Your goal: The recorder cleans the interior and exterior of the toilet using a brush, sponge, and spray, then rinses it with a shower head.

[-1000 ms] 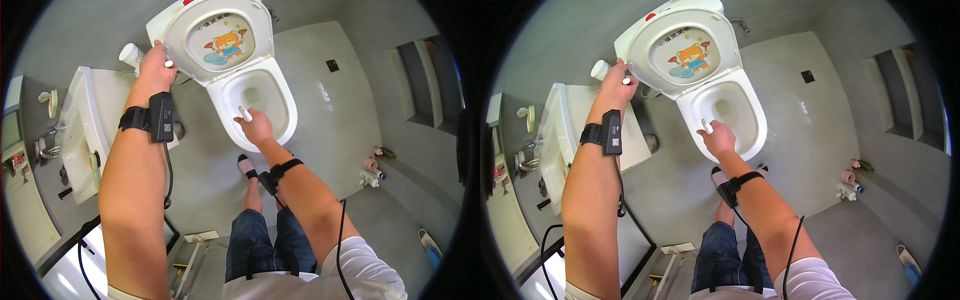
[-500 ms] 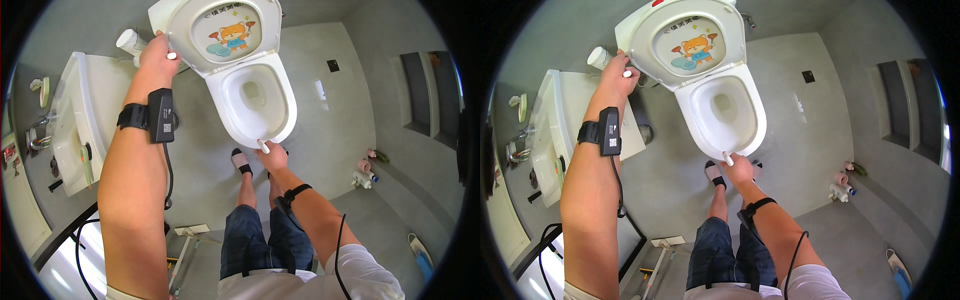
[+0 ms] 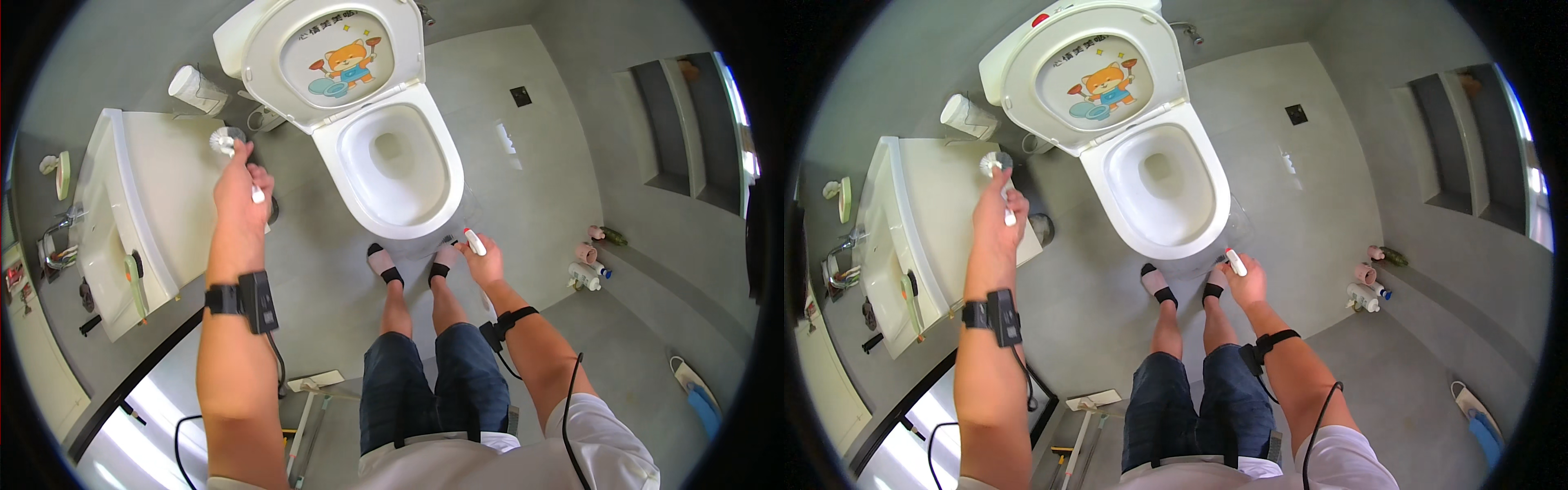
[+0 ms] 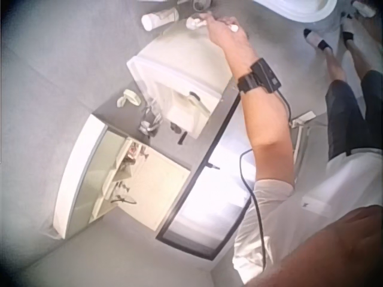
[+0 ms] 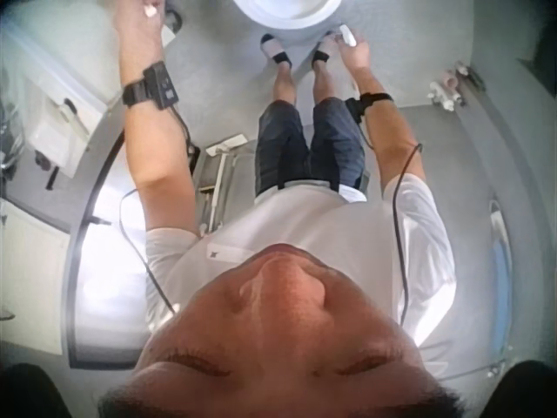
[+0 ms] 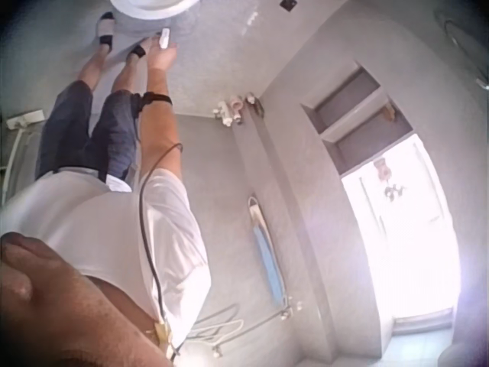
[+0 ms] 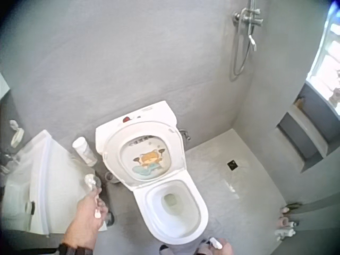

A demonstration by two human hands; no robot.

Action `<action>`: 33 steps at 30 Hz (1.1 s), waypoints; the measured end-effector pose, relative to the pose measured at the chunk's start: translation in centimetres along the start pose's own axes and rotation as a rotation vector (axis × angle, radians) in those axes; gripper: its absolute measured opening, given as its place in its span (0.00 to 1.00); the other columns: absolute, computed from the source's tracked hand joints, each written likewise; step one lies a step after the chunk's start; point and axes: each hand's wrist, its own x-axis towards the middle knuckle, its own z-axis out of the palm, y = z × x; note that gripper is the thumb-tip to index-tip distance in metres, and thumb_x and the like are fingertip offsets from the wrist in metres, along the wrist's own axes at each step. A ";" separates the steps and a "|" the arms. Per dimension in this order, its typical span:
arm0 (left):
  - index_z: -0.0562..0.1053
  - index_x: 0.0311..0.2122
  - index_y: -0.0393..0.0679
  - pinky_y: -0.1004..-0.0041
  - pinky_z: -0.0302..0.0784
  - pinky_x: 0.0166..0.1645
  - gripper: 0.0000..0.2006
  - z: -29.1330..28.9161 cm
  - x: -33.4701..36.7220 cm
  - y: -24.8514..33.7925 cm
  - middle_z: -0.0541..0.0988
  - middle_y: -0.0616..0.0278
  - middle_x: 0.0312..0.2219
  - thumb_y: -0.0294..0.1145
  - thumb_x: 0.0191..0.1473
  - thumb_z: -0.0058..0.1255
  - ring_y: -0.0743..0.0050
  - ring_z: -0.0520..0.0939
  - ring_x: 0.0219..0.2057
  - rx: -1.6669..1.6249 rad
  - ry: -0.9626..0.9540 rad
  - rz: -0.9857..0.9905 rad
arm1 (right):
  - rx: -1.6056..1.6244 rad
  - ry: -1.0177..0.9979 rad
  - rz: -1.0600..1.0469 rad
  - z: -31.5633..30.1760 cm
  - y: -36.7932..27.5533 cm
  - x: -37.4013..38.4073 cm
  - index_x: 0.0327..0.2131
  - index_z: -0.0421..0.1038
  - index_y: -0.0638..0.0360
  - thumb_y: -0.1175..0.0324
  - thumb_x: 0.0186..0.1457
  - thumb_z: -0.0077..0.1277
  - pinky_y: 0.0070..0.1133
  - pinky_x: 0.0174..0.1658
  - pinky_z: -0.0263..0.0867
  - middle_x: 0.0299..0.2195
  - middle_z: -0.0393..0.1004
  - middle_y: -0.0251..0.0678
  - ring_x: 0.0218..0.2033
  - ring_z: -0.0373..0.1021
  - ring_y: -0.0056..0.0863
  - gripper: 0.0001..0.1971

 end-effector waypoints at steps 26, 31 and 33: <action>0.71 0.46 0.46 0.80 0.56 0.20 0.15 -18.5 -9.3 -25.3 0.64 0.74 0.24 0.45 0.64 0.56 0.86 0.62 0.19 0.336 0.181 -0.350 | 0.007 0.136 -0.079 -0.7 -14.8 8.7 0.45 0.79 0.58 0.55 0.53 0.65 0.32 0.38 0.70 0.26 0.78 0.45 0.29 0.74 0.42 0.21; 0.72 0.45 0.46 0.80 0.56 0.19 0.15 -20.0 -8.7 -24.8 0.63 0.74 0.23 0.45 0.63 0.57 0.86 0.61 0.18 0.347 0.169 -0.358 | -0.191 0.113 -0.021 1.0 -13.9 5.3 0.40 0.79 0.59 0.56 0.52 0.65 0.34 0.37 0.70 0.26 0.78 0.44 0.29 0.75 0.43 0.18; 0.72 0.45 0.47 0.80 0.56 0.19 0.15 -20.5 -8.7 -24.7 0.63 0.74 0.23 0.45 0.63 0.57 0.86 0.61 0.18 0.349 0.177 -0.359 | -0.136 0.026 -0.070 2.0 -13.0 4.2 0.38 0.79 0.59 0.54 0.51 0.65 0.35 0.37 0.71 0.27 0.79 0.45 0.30 0.76 0.46 0.18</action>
